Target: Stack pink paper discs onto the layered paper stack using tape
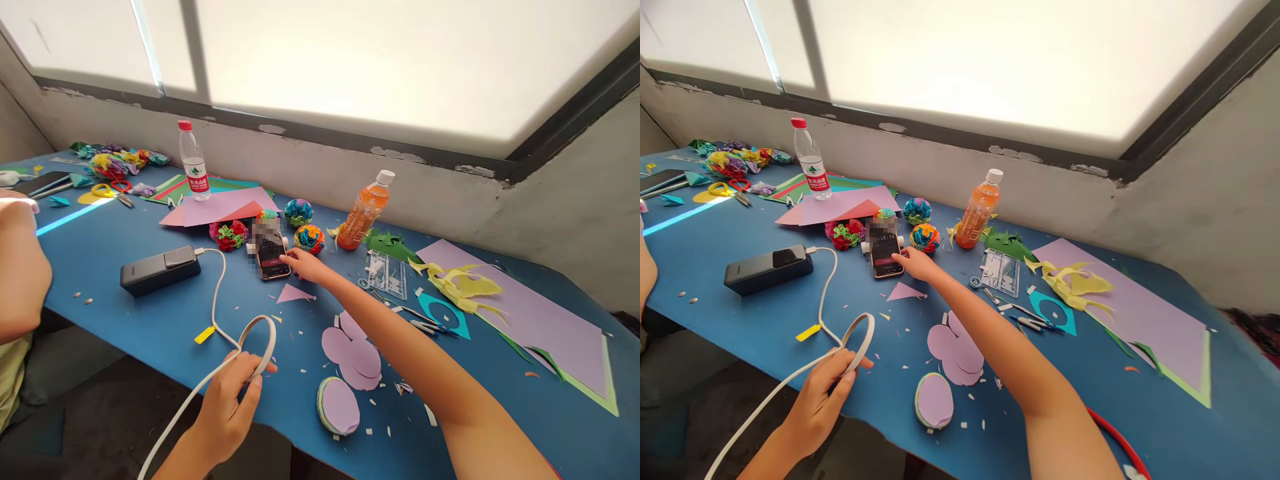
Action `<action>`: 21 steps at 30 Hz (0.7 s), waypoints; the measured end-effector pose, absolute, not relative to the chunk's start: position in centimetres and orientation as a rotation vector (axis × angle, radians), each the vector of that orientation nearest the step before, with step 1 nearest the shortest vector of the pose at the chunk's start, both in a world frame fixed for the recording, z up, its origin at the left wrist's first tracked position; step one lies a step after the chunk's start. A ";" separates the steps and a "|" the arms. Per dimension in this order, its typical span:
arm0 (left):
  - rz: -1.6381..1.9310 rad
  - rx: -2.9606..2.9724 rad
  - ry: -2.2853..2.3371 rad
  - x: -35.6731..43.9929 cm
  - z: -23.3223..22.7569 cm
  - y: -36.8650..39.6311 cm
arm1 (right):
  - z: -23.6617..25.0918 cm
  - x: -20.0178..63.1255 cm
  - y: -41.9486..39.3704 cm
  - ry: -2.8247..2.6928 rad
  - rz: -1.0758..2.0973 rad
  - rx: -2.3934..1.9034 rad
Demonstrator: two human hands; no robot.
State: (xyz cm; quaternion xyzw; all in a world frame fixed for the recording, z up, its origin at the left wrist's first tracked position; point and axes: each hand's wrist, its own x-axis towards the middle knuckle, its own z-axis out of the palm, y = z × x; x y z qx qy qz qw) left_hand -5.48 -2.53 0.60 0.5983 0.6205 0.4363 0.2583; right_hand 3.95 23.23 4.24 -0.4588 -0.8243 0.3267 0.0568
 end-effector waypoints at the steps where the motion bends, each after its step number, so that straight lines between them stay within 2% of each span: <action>1: 1.172 1.611 1.672 -5.5 0.5 -2.5 | 4.2 4.0 23.2 -2.499 0.986 -1.398; 7: 1.154 1.569 1.607 -5.8 -0.2 -2.6 | 4.8 5.1 21.9 -2.553 0.837 -1.349; 13: 1.209 1.583 1.548 -6.4 -1.1 -2.7 | 6.5 9.1 14.4 -2.676 0.612 -1.093; 17: 1.331 1.503 1.428 -6.9 -1.9 -3.0 | 6.3 15.3 8.0 -2.648 0.139 -0.743; 19: 1.355 1.423 1.377 -7.2 -2.4 -3.3 | 5.5 19.3 4.8 -2.568 -0.048 -0.835; 21: 1.372 1.314 1.326 -7.6 -2.9 -3.8 | 4.3 23.4 1.4 -2.460 -0.204 -1.114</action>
